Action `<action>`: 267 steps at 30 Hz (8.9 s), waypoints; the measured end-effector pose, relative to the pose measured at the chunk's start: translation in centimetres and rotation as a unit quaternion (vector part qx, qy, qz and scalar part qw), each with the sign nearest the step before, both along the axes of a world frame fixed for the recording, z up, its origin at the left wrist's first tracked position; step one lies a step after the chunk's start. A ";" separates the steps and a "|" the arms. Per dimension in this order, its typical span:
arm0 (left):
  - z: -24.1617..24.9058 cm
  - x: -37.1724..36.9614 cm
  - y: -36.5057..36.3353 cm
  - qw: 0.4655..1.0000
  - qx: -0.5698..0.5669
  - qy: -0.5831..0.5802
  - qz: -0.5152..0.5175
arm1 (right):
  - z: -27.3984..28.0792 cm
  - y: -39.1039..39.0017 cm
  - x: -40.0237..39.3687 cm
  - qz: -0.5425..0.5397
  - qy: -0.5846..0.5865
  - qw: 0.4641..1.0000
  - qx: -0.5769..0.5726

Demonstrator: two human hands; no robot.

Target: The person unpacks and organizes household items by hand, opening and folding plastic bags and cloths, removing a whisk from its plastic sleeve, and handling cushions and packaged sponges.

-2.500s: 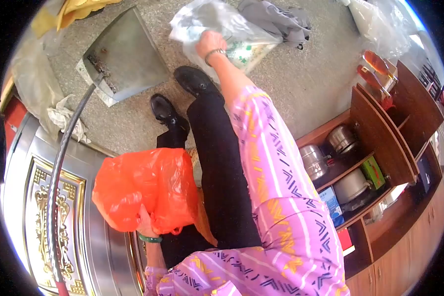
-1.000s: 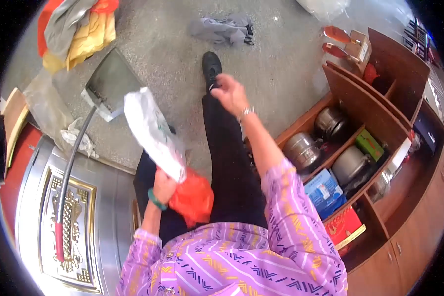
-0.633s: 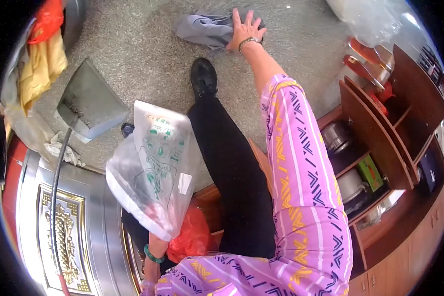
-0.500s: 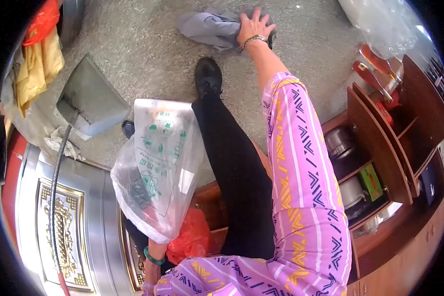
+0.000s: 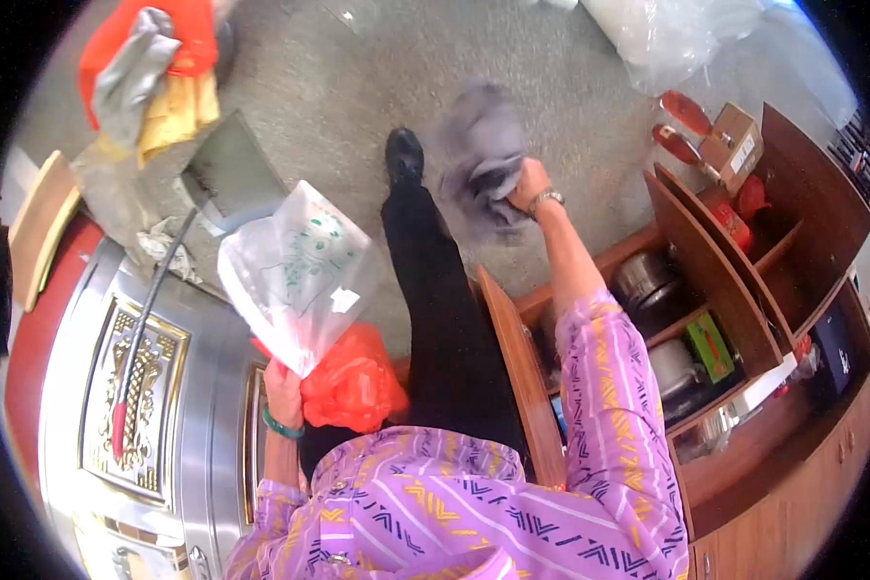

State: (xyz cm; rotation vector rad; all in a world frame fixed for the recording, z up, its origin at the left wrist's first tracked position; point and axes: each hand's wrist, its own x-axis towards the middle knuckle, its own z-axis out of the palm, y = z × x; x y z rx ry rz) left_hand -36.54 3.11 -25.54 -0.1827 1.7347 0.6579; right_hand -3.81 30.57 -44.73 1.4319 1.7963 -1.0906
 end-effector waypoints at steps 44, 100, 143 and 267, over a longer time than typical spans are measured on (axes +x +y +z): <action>28.5 -47.7 37.7 0.714 0.400 0.425 0.388 | 39.3 47.7 -44.9 -0.306 0.437 0.833 -0.144; 40.3 -89.9 38.5 0.679 0.246 0.498 0.480 | 41.6 37.8 -141.9 0.503 0.429 0.604 -0.445; 22.7 -78.2 35.6 0.630 -0.088 0.408 0.655 | 48.1 35.4 -132.5 0.372 0.417 0.810 -0.180; 14.3 -86.9 41.5 0.791 -0.124 0.373 0.469 | 37.4 34.1 -133.2 0.860 0.313 0.371 -0.158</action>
